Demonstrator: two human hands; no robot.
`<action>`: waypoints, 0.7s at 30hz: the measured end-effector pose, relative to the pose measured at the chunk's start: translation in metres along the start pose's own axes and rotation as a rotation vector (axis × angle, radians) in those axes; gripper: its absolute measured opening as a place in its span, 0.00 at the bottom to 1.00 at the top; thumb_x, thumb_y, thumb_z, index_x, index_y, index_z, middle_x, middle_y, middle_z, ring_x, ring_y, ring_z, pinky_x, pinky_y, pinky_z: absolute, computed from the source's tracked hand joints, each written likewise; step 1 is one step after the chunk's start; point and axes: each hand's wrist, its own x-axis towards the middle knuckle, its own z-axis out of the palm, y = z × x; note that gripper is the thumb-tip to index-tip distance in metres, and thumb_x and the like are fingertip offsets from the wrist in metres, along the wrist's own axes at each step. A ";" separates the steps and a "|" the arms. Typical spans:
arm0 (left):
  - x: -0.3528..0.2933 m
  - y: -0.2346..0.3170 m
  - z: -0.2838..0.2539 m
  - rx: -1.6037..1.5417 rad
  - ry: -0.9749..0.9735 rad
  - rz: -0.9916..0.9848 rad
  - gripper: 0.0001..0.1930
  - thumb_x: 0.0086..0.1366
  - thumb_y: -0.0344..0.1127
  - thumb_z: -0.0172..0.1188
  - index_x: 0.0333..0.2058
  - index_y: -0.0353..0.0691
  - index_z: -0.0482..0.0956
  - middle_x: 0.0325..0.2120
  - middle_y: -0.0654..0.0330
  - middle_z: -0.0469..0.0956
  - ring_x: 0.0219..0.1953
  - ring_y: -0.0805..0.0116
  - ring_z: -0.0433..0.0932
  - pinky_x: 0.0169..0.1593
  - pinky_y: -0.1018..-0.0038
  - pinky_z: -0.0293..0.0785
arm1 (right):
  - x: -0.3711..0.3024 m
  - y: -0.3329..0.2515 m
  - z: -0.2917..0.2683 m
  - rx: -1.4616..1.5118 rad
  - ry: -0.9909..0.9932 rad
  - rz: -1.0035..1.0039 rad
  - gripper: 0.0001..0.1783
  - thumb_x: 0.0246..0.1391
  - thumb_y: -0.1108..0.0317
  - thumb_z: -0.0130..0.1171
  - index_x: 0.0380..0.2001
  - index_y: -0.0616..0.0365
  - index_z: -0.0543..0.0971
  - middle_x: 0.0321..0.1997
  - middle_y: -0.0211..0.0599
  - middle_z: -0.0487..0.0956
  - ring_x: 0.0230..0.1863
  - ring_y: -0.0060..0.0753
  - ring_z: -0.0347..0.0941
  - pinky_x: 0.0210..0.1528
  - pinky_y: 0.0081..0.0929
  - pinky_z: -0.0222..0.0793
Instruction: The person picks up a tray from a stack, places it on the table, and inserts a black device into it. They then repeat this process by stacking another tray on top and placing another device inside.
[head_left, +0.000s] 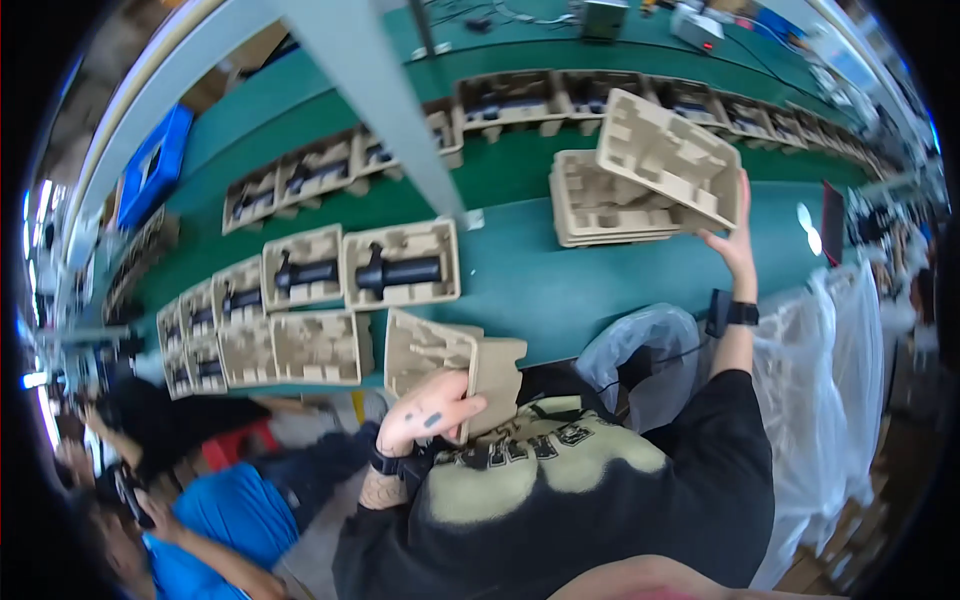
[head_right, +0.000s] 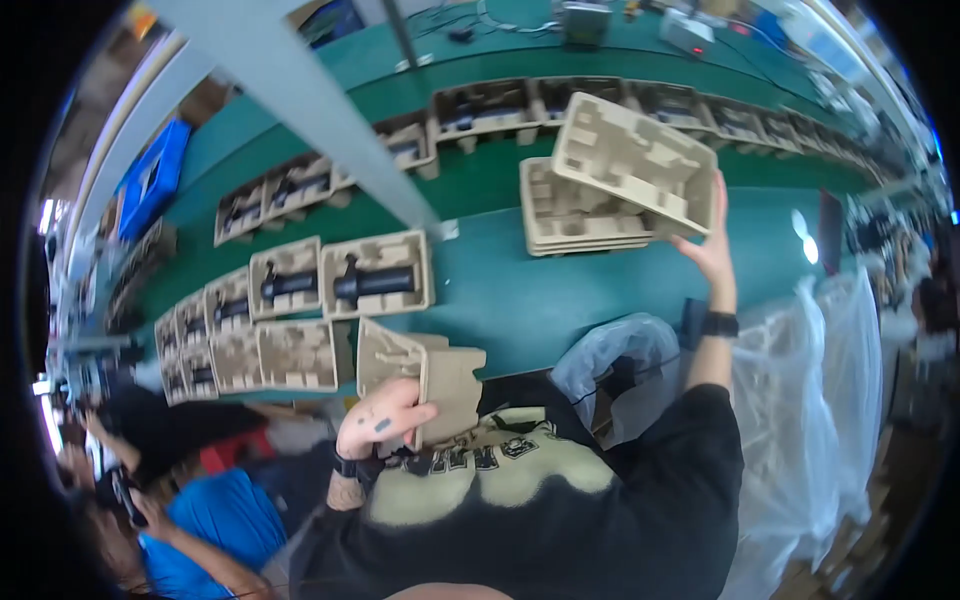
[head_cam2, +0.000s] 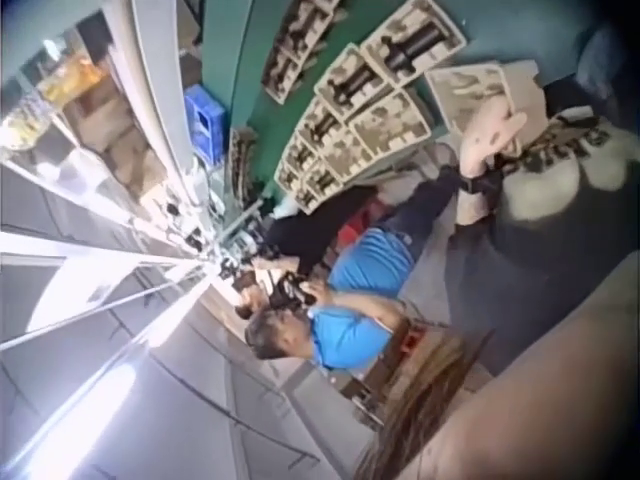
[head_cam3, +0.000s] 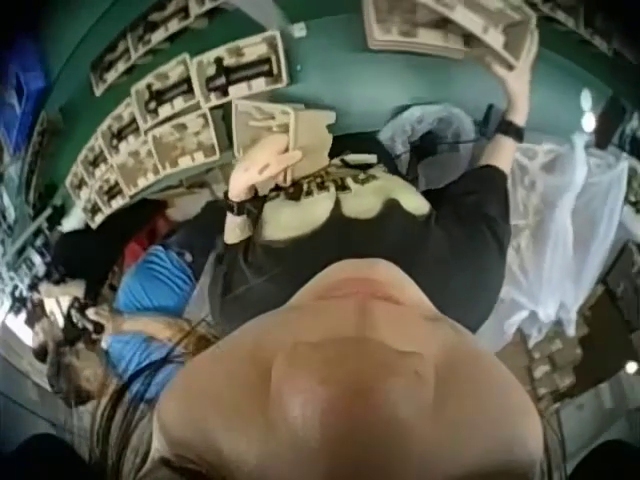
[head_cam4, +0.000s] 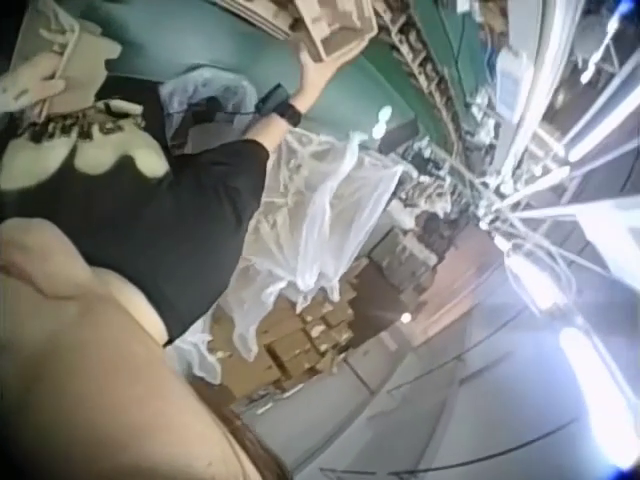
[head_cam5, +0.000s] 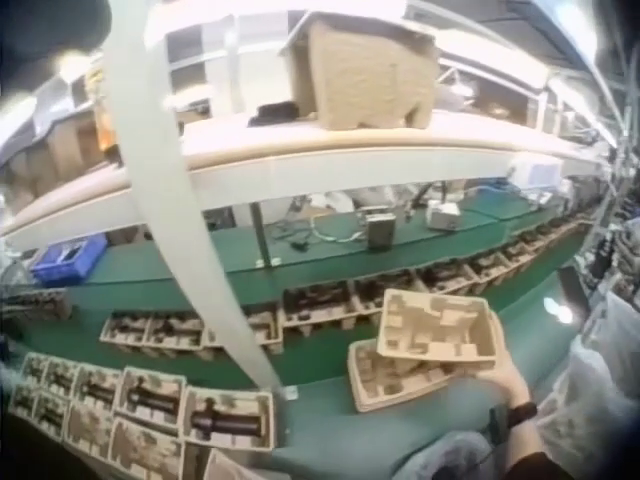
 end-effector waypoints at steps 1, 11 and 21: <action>-0.001 0.000 0.001 0.016 0.016 0.020 0.18 0.62 0.43 0.55 0.24 0.30 0.76 0.13 0.55 0.75 0.14 0.66 0.77 0.21 0.71 0.72 | 0.002 0.006 0.000 0.056 -0.012 0.059 0.60 0.35 0.69 0.67 0.70 0.50 0.44 0.72 0.35 0.49 0.70 0.35 0.50 0.66 0.35 0.56; 0.029 -0.042 0.014 0.329 0.283 -0.115 0.19 0.59 0.45 0.54 0.19 0.32 0.75 0.17 0.49 0.77 0.21 0.53 0.79 0.31 0.63 0.75 | 0.004 0.026 0.003 0.185 0.015 0.070 0.47 0.43 0.80 0.56 0.68 0.50 0.53 0.61 0.35 0.66 0.59 0.29 0.65 0.54 0.24 0.67; 0.105 -0.108 0.032 0.593 0.727 -0.123 0.15 0.57 0.44 0.55 0.22 0.37 0.77 0.21 0.47 0.79 0.26 0.49 0.80 0.32 0.58 0.76 | 0.022 0.027 0.005 0.241 -0.087 -0.004 0.37 0.51 0.78 0.53 0.66 0.56 0.57 0.59 0.39 0.69 0.58 0.32 0.67 0.57 0.26 0.64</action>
